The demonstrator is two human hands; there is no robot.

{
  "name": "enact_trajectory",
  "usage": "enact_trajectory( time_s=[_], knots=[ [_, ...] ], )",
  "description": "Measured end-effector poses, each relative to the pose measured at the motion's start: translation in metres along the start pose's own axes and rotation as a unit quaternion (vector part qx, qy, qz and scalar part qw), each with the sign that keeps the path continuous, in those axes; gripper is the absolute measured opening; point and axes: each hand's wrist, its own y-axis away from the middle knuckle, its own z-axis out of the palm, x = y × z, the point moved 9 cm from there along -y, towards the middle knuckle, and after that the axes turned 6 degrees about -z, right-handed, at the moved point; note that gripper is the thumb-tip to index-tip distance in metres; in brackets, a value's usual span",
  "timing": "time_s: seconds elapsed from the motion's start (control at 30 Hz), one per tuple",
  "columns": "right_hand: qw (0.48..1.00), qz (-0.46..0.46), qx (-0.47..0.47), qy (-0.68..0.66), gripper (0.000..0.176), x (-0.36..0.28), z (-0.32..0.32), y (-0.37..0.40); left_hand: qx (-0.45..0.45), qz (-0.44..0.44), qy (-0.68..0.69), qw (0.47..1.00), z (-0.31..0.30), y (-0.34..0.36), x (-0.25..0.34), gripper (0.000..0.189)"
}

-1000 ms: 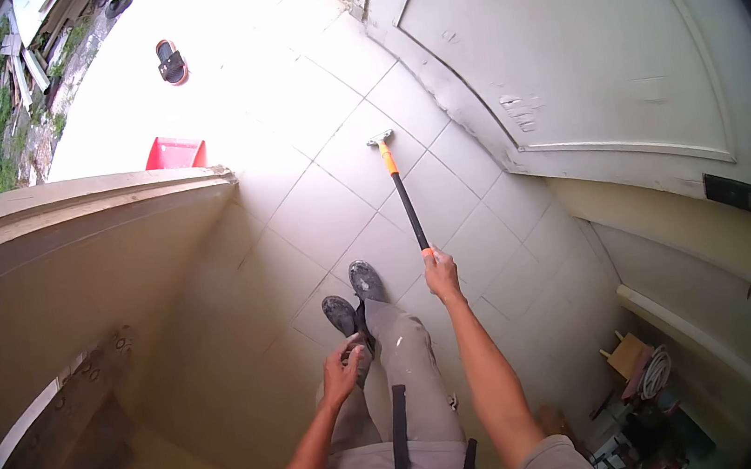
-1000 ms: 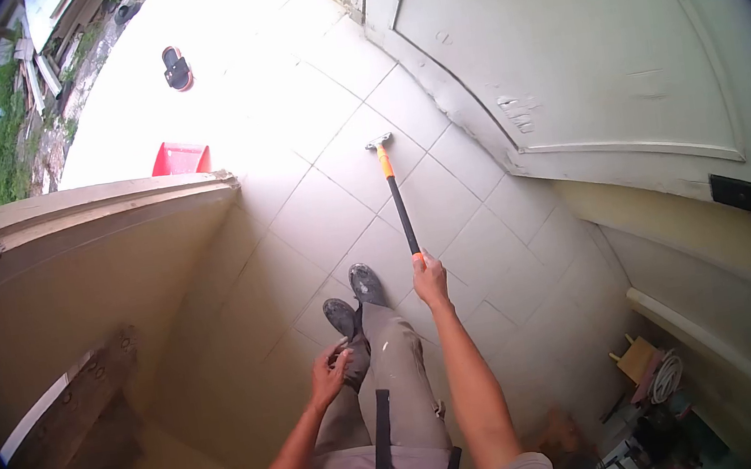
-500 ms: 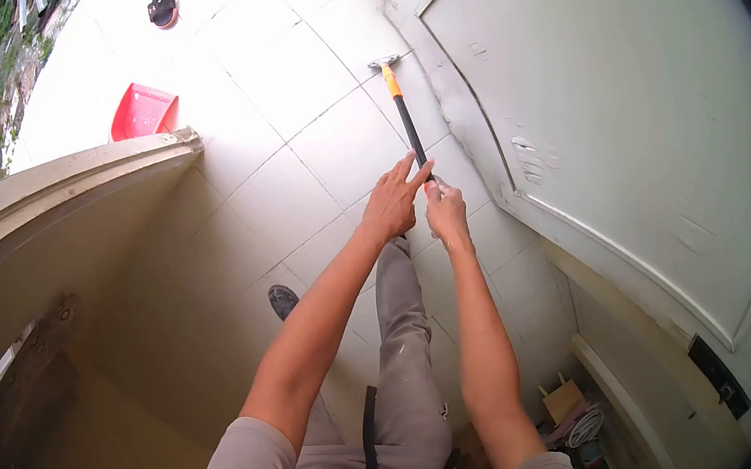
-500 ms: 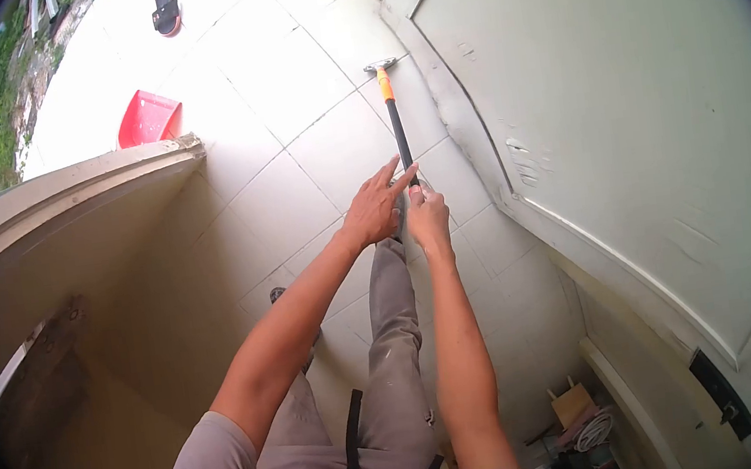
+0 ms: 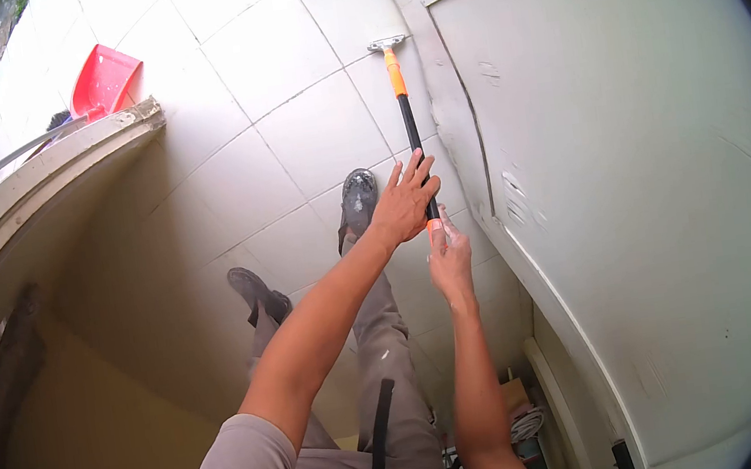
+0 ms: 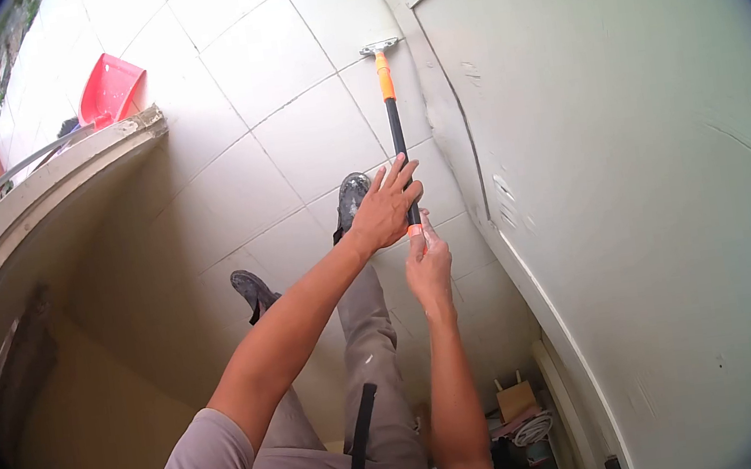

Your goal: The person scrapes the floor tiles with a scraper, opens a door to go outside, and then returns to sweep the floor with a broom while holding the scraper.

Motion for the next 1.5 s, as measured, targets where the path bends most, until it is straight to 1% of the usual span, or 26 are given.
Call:
enact_trajectory(
  time_s=[0.07, 0.13, 0.2, 0.3, 0.33, 0.37, 0.43, 0.53, 0.63, 0.67, 0.8, 0.87, 0.97, 1.0, 1.07, 1.1, 1.13, 1.23, 1.27, 1.37, 1.4, 1.43, 1.47, 1.5],
  knots=[
    [0.999, 0.032, -0.019, -0.014, 0.056, 0.000, 0.000, -0.002, 0.002, 0.000, 0.006, 1.000, 0.003, -0.006, -0.003, 0.035],
    [1.000, -0.016, 0.005, -0.016, 0.056, -0.011, 0.002, -0.023, 0.014, 0.004, -0.002, 1.000, -0.007, -0.025, -0.013, 0.036],
    [0.999, 0.039, -0.024, -0.007, 0.056, -0.019, 0.000, -0.022, 0.024, 0.007, 0.007, 1.000, -0.008, -0.027, -0.014, 0.037],
    [0.998, 0.049, -0.032, 0.006, 0.055, -0.008, 0.005, -0.010, 0.014, -0.002, 0.026, 1.000, -0.002, -0.011, -0.011, 0.037],
    [1.000, -0.011, 0.003, -0.028, 0.053, -0.005, 0.008, -0.011, 0.012, -0.002, 0.042, 0.999, -0.001, -0.008, -0.011, 0.036],
    [0.999, -0.036, 0.009, -0.017, 0.053, 0.005, 0.010, -0.015, 0.012, -0.004, 0.034, 0.999, -0.001, -0.009, -0.013, 0.036],
    [0.996, -0.084, 0.022, 0.005, 0.053, -0.009, 0.010, -0.025, 0.011, -0.007, 0.020, 1.000, -0.003, -0.019, -0.020, 0.036],
    [0.998, 0.033, -0.036, -0.037, 0.053, -0.027, 0.014, -0.039, 0.034, -0.010, 0.004, 0.999, -0.014, -0.036, -0.034, 0.039],
    [0.999, 0.018, -0.040, -0.026, 0.054, -0.017, 0.019, -0.025, -0.008, -0.013, 0.012, 1.000, -0.002, -0.022, -0.031, 0.038],
    [0.998, -0.051, 0.004, -0.033, 0.055, -0.002, 0.023, -0.023, 0.002, -0.005, 0.028, 1.000, 0.003, -0.013, -0.029, 0.034],
    [0.998, -0.047, 0.004, -0.045, 0.056, 0.001, 0.035, -0.035, 0.010, -0.010, 0.016, 1.000, 0.002, -0.021, -0.043, 0.032],
    [0.997, -0.065, 0.010, -0.039, 0.057, -0.026, 0.034, -0.060, 0.022, -0.029, 0.017, 0.999, -0.018, -0.043, -0.054, 0.033],
    [0.999, -0.037, -0.012, -0.030, 0.058, -0.041, 0.027, -0.054, -0.013, -0.025, 0.004, 1.000, -0.024, -0.045, -0.053, 0.032],
    [0.998, -0.047, 0.002, -0.041, 0.057, -0.024, 0.030, -0.049, -0.004, -0.018, 0.031, 0.999, -0.020, -0.037, -0.048, 0.027],
    [0.996, -0.076, 0.026, -0.039, 0.056, 0.000, 0.034, -0.038, -0.019, -0.012, 0.017, 1.000, -0.004, -0.023, -0.041, 0.026],
    [0.994, -0.096, 0.038, -0.026, 0.056, -0.002, 0.034, -0.037, -0.024, -0.009, 0.009, 1.000, -0.002, -0.023, -0.042, 0.026],
    [0.998, -0.058, 0.004, -0.024, 0.055, -0.022, 0.030, -0.034, -0.027, -0.012, 0.005, 1.000, -0.006, -0.026, -0.043, 0.029],
    [0.996, -0.076, 0.012, -0.036, 0.052, -0.037, 0.035, -0.064, 0.001, -0.036, 0.028, 0.999, -0.034, -0.051, -0.057, 0.029],
    [0.995, -0.086, 0.015, -0.044, 0.051, -0.048, 0.033, -0.070, -0.007, -0.041, 0.005, 0.999, -0.042, -0.055, -0.057, 0.035],
    [0.998, -0.056, -0.009, 0.040, 0.049, -0.051, 0.024, -0.035, -0.049, -0.057, 0.053, 0.996, -0.035, -0.028, -0.047, 0.050],
    [0.998, -0.044, 0.000, 0.048, 0.048, -0.038, 0.022, -0.014, -0.077, -0.073, 0.100, 0.989, -0.017, -0.009, -0.046, 0.073],
    [0.998, -0.032, 0.008, 0.054, 0.048, -0.015, 0.023, 0.011, -0.113, -0.059, 0.164, 0.978, 0.004, 0.015, -0.043, 0.092],
    [0.998, -0.036, 0.016, 0.050, 0.047, 0.012, 0.024, 0.036, -0.182, -0.050, 0.199, 0.962, 0.005, 0.046, -0.028, 0.099],
    [0.998, -0.041, 0.026, 0.045, 0.046, 0.036, 0.022, 0.062, -0.205, -0.023, 0.161, 0.965, 0.006, 0.078, -0.010, 0.098]
  ],
)
